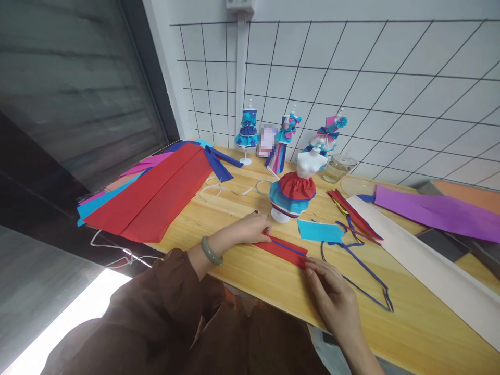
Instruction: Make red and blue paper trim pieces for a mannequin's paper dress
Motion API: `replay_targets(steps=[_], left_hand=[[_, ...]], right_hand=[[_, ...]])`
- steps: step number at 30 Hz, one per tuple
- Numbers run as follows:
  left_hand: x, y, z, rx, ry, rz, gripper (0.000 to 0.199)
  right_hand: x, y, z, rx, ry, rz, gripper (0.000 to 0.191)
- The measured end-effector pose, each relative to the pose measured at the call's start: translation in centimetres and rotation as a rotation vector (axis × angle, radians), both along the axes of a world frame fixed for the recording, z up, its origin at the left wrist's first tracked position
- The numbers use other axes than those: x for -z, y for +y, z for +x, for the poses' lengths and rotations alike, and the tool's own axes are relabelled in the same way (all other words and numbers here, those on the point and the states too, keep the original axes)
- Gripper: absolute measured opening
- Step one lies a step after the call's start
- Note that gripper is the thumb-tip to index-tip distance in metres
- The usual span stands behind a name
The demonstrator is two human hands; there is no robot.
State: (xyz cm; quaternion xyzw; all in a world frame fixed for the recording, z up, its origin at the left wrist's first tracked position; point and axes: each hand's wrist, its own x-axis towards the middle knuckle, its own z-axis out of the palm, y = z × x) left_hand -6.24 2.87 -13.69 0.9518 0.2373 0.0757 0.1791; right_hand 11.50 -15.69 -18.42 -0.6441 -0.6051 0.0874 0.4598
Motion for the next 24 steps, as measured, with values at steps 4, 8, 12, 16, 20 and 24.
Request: replay_targets(steps=[4,8,12,16,20,24], left_hand=[[-1.0,-0.9,-0.5,0.039,-0.029,-0.018,0.013],[-1.9,-2.3,-1.2,0.054,-0.082,-0.005,0.013],[-2.2,-3.2,-1.7,0.016,-0.107,-0.016,0.012],[-1.9,-4.0,-2.2,-0.096,-0.189,-0.173,0.009],[-1.8,-5.0,-3.1,-0.204,-0.283,-0.465,0.016],[-2.2,-6.1,-4.2,-0.227,-0.247,-0.866,0.041]], right_hand=[[-0.1,-0.2,-0.1,0.069,0.111,-0.030,0.018],[0.2,-0.2,-0.1,0.167,0.305,-0.069,0.022],[0.1,-0.1,-0.3,0.175,0.485,-0.080,0.034],[-0.5,0.3,-0.6,0.134,0.634,-0.103,0.043],[-1.8,0.9,-1.0,0.061,0.733,-0.150,0.041],[-3.8,2.2,-1.3,-0.007,0.730,-0.122,0.039]])
